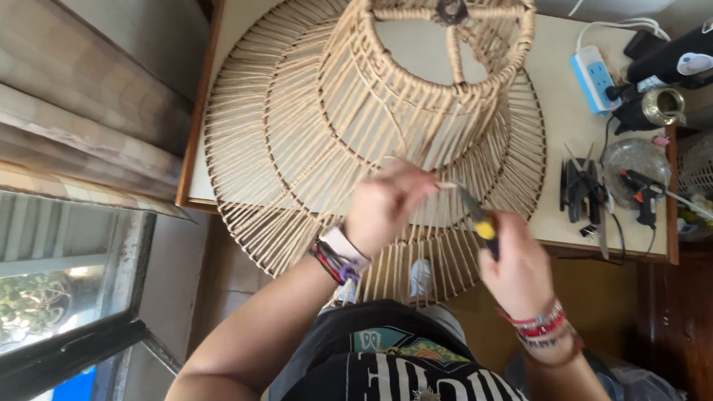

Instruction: Weaving wicker strands into a lampshade frame and trimming them with pliers

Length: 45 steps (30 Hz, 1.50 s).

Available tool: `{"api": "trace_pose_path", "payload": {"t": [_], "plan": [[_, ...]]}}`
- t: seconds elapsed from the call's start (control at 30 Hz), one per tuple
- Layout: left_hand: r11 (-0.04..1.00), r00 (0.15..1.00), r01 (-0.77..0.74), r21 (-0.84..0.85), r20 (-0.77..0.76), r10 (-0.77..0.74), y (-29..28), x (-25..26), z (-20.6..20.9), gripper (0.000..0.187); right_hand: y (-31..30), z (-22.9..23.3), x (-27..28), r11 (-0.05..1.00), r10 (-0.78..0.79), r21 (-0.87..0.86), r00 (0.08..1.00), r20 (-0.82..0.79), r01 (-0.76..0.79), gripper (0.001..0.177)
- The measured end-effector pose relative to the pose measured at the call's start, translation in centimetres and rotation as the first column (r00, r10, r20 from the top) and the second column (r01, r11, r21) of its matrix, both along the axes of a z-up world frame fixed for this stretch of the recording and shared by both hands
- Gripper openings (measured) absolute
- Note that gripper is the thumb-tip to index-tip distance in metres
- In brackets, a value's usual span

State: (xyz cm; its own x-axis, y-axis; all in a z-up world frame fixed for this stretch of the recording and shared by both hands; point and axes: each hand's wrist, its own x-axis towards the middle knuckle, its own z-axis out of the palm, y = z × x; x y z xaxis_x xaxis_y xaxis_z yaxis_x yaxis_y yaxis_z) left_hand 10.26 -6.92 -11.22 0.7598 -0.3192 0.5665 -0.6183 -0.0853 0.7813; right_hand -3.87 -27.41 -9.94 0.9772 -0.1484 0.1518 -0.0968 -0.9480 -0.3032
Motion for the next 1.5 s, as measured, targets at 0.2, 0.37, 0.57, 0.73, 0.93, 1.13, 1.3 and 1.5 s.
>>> {"api": "trace_pose_path", "payload": {"t": [0.2, 0.37, 0.57, 0.73, 0.93, 1.13, 1.3, 1.5], "plan": [[0.787, 0.879, -0.469, 0.401, 0.122, 0.461, 2.0, 1.0, -2.1, 0.005, -0.7, -5.3, 3.9, 0.794, 0.276, 0.602, 0.932, -0.234, -0.084, 0.059], [0.734, 0.802, -0.597, 0.324, 0.279, 0.529, 1.9, 1.0, 0.2, 0.008, 1.0, -0.6, 7.3, 0.658, 0.355, 0.753, 0.876, -0.325, 0.013, 0.050], [0.700, 0.781, -0.622, 0.350, 0.347, 0.520, 1.8, 1.2, 0.4, 0.009, 0.5, -0.7, 8.8, 0.405, 0.542, 0.912, 0.785, -0.299, 0.068, 0.058], [0.657, 0.764, -0.644, 0.392, 0.380, 0.522, 1.5, 1.1, 0.1, 0.010, -0.4, -0.6, 9.6, 0.451, 0.602, 0.893, 0.738, -0.305, 0.001, 0.063], [0.608, 0.721, -0.688, 0.396, 0.471, 0.509, 0.8, 1.0, -1.2, 0.015, -1.4, -1.0, 9.6, 0.432, 0.620, 0.902, 0.722, -0.306, 0.010, 0.064], [0.592, 0.722, -0.688, 0.420, 0.482, 0.497, 1.3, 0.6, -0.6, 0.013, -2.5, -0.7, 9.4, 0.453, 0.648, 0.892, 0.691, -0.321, -0.010, 0.061], [0.611, 0.734, -0.675, 0.414, 0.460, 0.499, 1.2, 0.7, -0.9, 0.014, -2.3, -1.5, 9.3, 0.351, 0.637, 0.932, 0.707, -0.306, 0.088, 0.065], [0.635, 0.742, -0.666, 0.391, 0.433, 0.512, 1.0, 1.1, -1.7, 0.014, -1.6, -0.8, 10.7, 0.504, 0.587, 0.863, 0.739, -0.332, -0.013, 0.057]]}}
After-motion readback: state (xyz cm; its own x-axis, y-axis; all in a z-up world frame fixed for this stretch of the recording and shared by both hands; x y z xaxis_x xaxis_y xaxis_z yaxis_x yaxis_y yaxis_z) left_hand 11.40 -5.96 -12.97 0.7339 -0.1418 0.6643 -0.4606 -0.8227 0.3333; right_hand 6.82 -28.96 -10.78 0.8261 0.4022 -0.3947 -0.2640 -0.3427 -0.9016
